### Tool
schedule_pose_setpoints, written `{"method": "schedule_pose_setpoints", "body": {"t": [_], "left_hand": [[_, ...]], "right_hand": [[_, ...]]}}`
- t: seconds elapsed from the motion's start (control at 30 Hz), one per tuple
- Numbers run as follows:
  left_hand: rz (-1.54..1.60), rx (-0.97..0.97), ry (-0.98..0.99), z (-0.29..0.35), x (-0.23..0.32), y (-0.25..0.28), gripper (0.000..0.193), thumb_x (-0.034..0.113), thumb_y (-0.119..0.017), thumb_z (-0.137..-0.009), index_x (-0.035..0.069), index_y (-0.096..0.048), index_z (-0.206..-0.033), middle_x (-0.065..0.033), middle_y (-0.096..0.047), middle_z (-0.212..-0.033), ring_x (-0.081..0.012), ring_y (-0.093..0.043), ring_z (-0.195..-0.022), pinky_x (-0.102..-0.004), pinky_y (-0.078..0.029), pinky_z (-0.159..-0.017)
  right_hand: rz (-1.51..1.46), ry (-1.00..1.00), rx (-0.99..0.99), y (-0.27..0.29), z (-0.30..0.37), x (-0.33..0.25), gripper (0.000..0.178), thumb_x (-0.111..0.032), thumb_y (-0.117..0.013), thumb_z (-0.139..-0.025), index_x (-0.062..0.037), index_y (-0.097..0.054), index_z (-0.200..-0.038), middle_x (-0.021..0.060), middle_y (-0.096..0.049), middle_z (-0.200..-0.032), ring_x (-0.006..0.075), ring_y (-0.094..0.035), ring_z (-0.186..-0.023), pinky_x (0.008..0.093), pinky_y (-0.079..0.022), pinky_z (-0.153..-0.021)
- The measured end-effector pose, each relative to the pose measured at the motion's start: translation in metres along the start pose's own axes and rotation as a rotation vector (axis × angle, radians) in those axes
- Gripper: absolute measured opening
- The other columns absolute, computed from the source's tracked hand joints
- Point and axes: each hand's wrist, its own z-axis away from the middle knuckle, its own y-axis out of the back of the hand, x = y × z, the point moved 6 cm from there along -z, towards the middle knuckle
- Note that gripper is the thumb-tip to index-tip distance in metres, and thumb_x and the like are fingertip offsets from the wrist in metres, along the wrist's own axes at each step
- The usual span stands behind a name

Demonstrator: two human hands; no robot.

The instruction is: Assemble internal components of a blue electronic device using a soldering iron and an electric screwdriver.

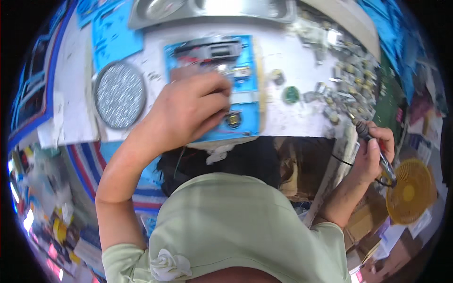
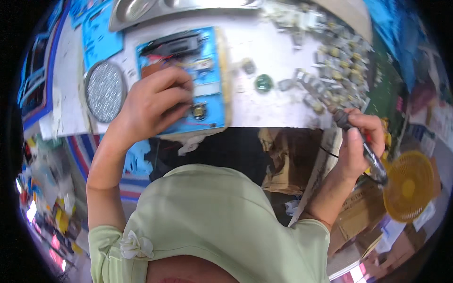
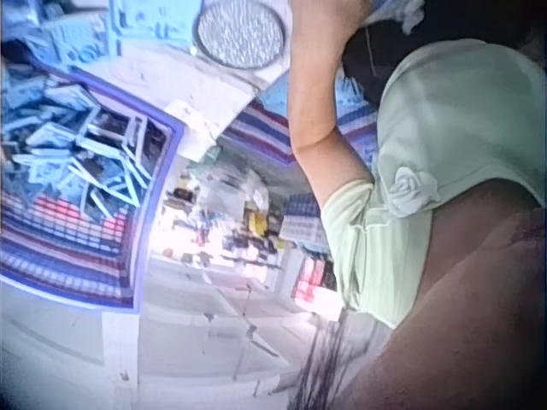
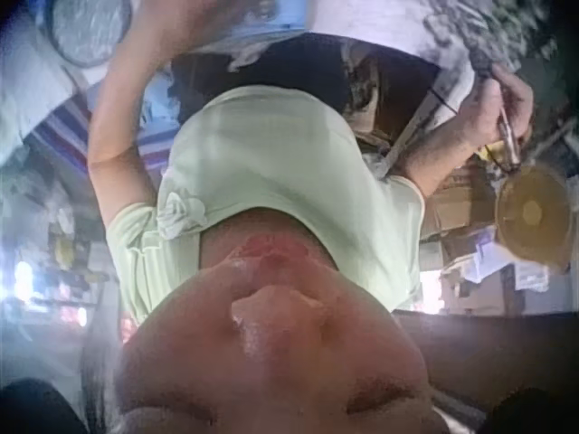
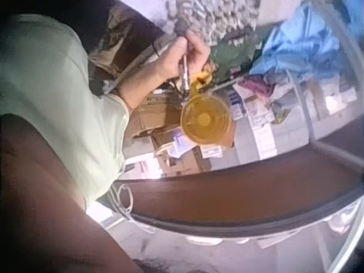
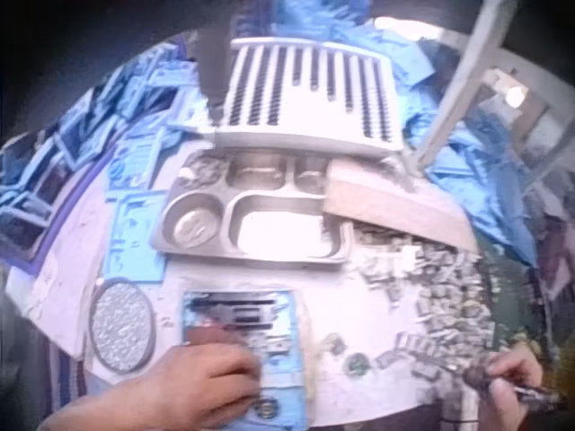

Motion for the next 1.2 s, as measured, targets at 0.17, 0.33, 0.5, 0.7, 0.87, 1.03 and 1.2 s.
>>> {"method": "schedule_pose_setpoints", "body": {"t": [0.17,0.33,0.5,0.7,0.87,1.03,1.2], "left_hand": [[-0.067,0.056,-0.008,0.005,0.004,0.000,0.023,0.001,-0.078,-0.075,0.004,-0.069,-0.095,-0.0120,-0.064,-0.104,-0.0301,-0.066,-0.085,-0.0392,-0.055,-0.072],[-0.040,0.078,0.031,0.007,0.008,-0.002,0.022,0.000,-0.078,-0.075,0.003,-0.070,-0.096,-0.0132,-0.065,-0.103,-0.0293,-0.067,-0.085,-0.0371,-0.055,-0.072],[-0.055,0.109,0.015,0.016,0.002,-0.002,0.022,0.001,-0.078,-0.076,0.004,-0.070,-0.096,-0.0140,-0.065,-0.106,-0.0318,-0.066,-0.090,-0.0401,-0.055,-0.076],[0.203,0.373,0.152,0.044,-0.008,0.016,0.029,-0.003,-0.075,-0.080,0.002,-0.068,-0.108,-0.0159,-0.059,-0.118,-0.0303,-0.067,-0.100,-0.0379,-0.058,-0.077],[-0.013,0.277,0.032,0.034,0.003,0.014,0.038,0.001,-0.075,-0.071,0.008,-0.072,-0.108,-0.0122,-0.061,-0.119,-0.0280,-0.064,-0.096,-0.0380,-0.053,-0.077],[-0.292,0.154,-0.046,0.022,0.010,0.009,0.035,0.015,-0.075,-0.070,0.014,-0.075,-0.105,-0.0107,-0.062,-0.122,-0.0305,-0.060,-0.109,-0.0436,-0.043,-0.094],[-0.250,0.299,-0.037,0.021,0.010,0.012,0.033,0.017,-0.075,-0.071,0.015,-0.075,-0.104,-0.0074,-0.062,-0.119,-0.0277,-0.059,-0.103,-0.0413,-0.041,-0.090]], "right_hand": [[-0.172,0.061,0.536,0.124,0.013,0.001,0.018,-0.009,-0.060,-0.094,0.0050,-0.062,-0.105,0.0147,-0.067,-0.091,0.0112,-0.057,-0.066,0.0246,-0.052,-0.069],[0.051,0.093,0.863,0.180,0.013,-0.007,0.011,-0.004,-0.059,-0.093,0.0028,-0.065,-0.099,0.0105,-0.068,-0.090,0.0092,-0.056,-0.065,0.0197,-0.047,-0.063],[0.443,-0.028,0.625,0.161,-0.068,0.035,0.015,-0.015,-0.067,-0.097,-0.0014,-0.071,-0.101,0.0047,-0.067,-0.104,0.0143,-0.062,-0.099,0.0280,-0.052,-0.083],[-0.327,-0.496,0.576,0.127,-0.044,0.073,0.067,-0.019,-0.069,-0.097,-0.0005,-0.037,-0.153,0.0125,-0.064,-0.113,0.0143,-0.060,-0.082,0.0281,-0.051,-0.073],[-0.511,-0.401,0.134,-0.039,-0.012,0.052,0.041,-0.007,-0.064,-0.098,0.0044,-0.056,-0.136,0.0036,-0.062,-0.086,0.0087,-0.053,-0.069,0.0242,-0.046,-0.064],[0.257,-0.039,-0.288,-0.173,-0.033,0.000,0.014,0.000,-0.072,-0.090,0.0040,-0.072,-0.104,0.0048,-0.072,-0.090,0.0096,-0.065,-0.080,0.0237,-0.051,-0.074],[0.647,0.178,-0.341,-0.222,-0.056,-0.014,0.026,-0.026,-0.081,-0.077,-0.0062,-0.063,-0.073,0.0087,-0.066,-0.071,0.0289,-0.064,-0.067,0.0434,-0.051,-0.062]]}}
